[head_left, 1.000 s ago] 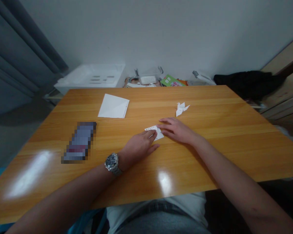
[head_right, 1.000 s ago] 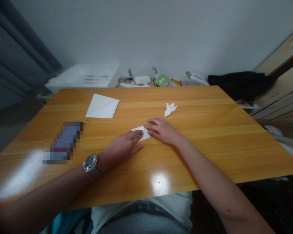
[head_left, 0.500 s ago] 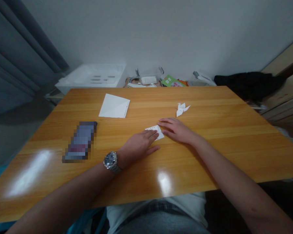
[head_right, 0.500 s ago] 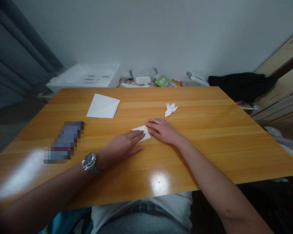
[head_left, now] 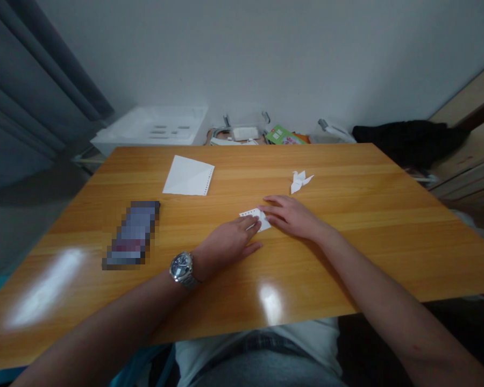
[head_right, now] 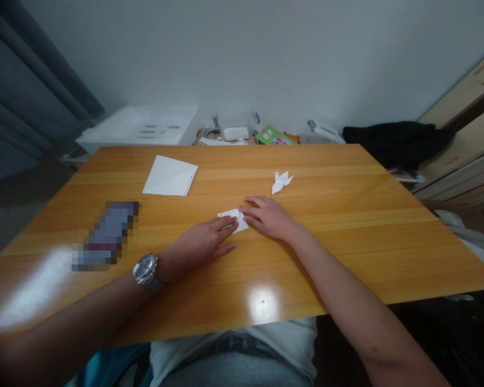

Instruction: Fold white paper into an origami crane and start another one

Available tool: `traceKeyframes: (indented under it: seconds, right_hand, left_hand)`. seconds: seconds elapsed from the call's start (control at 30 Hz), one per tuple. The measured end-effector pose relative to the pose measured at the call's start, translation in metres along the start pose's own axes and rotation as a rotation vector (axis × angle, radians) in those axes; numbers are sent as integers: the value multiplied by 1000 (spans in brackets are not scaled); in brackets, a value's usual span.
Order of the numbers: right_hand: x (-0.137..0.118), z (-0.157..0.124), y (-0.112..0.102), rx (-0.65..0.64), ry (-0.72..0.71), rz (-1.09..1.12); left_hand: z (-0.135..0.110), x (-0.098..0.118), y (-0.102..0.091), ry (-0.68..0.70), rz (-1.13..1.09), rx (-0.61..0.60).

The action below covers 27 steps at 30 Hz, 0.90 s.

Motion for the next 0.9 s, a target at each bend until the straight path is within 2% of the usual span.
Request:
traceKeyframes:
  seconds: [0.17,0.4,0.9]
  right_hand:
    - [0,0,-1,-6,0,7]
    - [-12,0,-2,-25,-104,50]
    - [3,2,5,-40,-23,-31]
  left_hand:
    - [0,0,0,0,5,-13]
    - [-2,-1,2,-3,5,-8]
    - [0,-5,8,2,-8,-23]
Point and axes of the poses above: each hand's wrist, its own z-axis towards the middle knuckle, its own y-axis out of the palm, x = y × z, the point moved 8 cm from there along z, towards the middle knuckle, and after that the axes turned 9 degrees about -x, right-handed, at the moved point
